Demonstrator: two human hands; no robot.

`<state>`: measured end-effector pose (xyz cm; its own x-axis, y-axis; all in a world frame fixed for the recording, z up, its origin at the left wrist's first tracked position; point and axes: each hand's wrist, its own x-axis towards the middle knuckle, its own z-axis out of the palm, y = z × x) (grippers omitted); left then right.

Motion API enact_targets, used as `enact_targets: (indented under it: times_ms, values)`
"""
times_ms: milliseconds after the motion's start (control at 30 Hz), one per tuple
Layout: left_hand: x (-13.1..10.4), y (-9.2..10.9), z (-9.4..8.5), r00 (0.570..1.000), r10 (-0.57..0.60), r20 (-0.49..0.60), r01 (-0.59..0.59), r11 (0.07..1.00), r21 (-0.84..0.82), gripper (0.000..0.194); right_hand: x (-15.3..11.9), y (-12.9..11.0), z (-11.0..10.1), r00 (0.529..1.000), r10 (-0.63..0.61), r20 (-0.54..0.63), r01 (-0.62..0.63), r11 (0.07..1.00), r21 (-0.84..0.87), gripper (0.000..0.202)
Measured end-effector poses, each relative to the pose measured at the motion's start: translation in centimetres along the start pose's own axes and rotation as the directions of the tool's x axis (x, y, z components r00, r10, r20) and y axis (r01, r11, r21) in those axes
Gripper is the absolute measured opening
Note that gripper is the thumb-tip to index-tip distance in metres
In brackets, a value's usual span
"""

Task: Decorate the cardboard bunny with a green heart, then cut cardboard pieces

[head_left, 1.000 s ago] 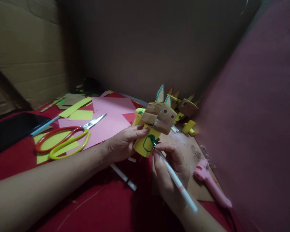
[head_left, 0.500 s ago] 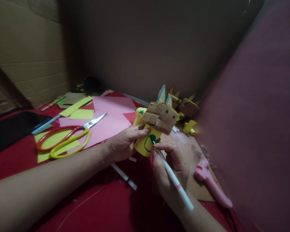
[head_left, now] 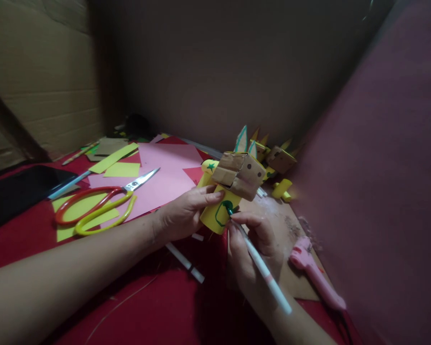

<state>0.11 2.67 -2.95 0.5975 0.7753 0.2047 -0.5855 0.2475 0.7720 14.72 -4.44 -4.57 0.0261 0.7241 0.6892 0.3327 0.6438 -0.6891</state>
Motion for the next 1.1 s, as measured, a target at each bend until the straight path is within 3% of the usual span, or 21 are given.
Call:
enact_targets:
  times_ms: [100,367,700,933,1100]
  values:
    - [0.02,-0.05,-0.03,1.0,-0.004,-0.012,0.004,1.0,0.015,0.029,-0.08,0.11,0.03,1.0,0.015,0.002,-0.015,1.0,0.005,0.017]
    - [0.0,0.06,-0.12,1.0,-0.019,0.007,0.018,0.999,0.037,0.025,0.46,-0.25,-0.1,0.995,-0.089,0.032,0.089,0.996,0.004,0.019]
    - [-0.04,-0.03,0.05,1.0,-0.014,-0.013,0.014,1.0,0.02,0.025,-0.31,0.39,0.09,1.0,0.024,0.013,-0.025,0.999,0.04,0.019]
    - [-0.01,-0.07,-0.25,1.0,-0.006,0.026,0.005,1.0,0.025,0.026,0.47,-0.46,-0.26,0.995,-0.087,0.047,0.086,0.996,0.021,0.018]
    - [0.07,-0.08,-0.26,1.0,0.005,0.019,-0.005,1.0,0.014,0.025,0.15,-0.01,0.02,0.999,-0.049,0.017,0.049,0.999,0.021,0.018]
